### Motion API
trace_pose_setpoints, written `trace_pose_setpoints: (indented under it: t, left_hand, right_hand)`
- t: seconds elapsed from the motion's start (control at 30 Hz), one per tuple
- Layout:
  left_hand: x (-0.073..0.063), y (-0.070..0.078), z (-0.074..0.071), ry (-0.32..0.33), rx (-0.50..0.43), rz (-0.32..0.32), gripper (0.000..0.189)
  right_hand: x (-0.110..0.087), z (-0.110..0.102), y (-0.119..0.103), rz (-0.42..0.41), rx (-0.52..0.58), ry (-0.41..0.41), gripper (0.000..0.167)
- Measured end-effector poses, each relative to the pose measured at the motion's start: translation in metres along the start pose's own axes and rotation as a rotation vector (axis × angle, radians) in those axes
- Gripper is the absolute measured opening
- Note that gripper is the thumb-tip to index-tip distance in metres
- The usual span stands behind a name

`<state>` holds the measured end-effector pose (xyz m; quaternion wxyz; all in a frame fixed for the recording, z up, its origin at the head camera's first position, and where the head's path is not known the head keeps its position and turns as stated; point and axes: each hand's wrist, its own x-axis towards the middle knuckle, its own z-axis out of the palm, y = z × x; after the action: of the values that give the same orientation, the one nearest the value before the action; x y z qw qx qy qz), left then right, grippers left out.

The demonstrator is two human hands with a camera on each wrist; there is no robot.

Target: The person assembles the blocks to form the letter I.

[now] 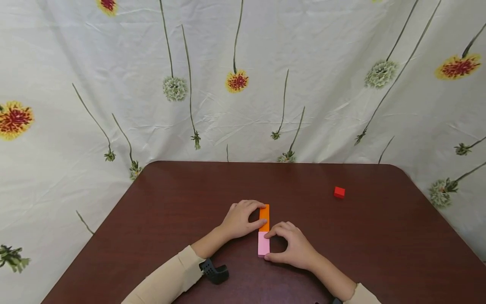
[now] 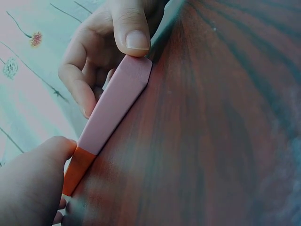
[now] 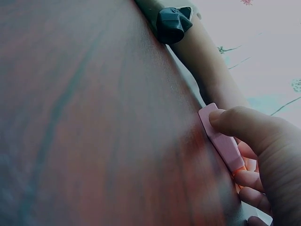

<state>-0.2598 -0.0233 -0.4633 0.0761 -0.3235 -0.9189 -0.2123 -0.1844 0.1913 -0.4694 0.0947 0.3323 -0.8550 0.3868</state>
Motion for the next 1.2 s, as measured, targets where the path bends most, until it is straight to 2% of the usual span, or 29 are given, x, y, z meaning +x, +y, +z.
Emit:
trace_pose_setpoints:
  t: [0.3,0.5,0.77,1.0,1.2]
  left_hand:
    - [-0.003,0.001,0.001,0.074,-0.055,0.027,0.04]
    - [-0.012,0.005,-0.004,0.082,-0.081,0.074,0.041]
    - [-0.025,0.008,-0.009,0.053,-0.061,0.111,0.047]
    - [-0.03,0.009,-0.008,0.043,-0.046,0.157,0.05]
    - [-0.03,0.007,-0.007,-0.029,-0.047,0.152,0.045]
  right_hand:
    - [-0.001,0.001,0.001,-0.002,-0.011,-0.003,0.04]
    - [-0.001,0.002,0.001,-0.025,-0.012,0.009,0.039]
    - [0.0,0.001,0.001,-0.036,-0.012,0.012,0.039]
    - [0.001,0.001,0.0,-0.058,-0.019,0.017,0.039]
    - [0.0,0.002,0.0,-0.042,-0.02,0.017,0.039]
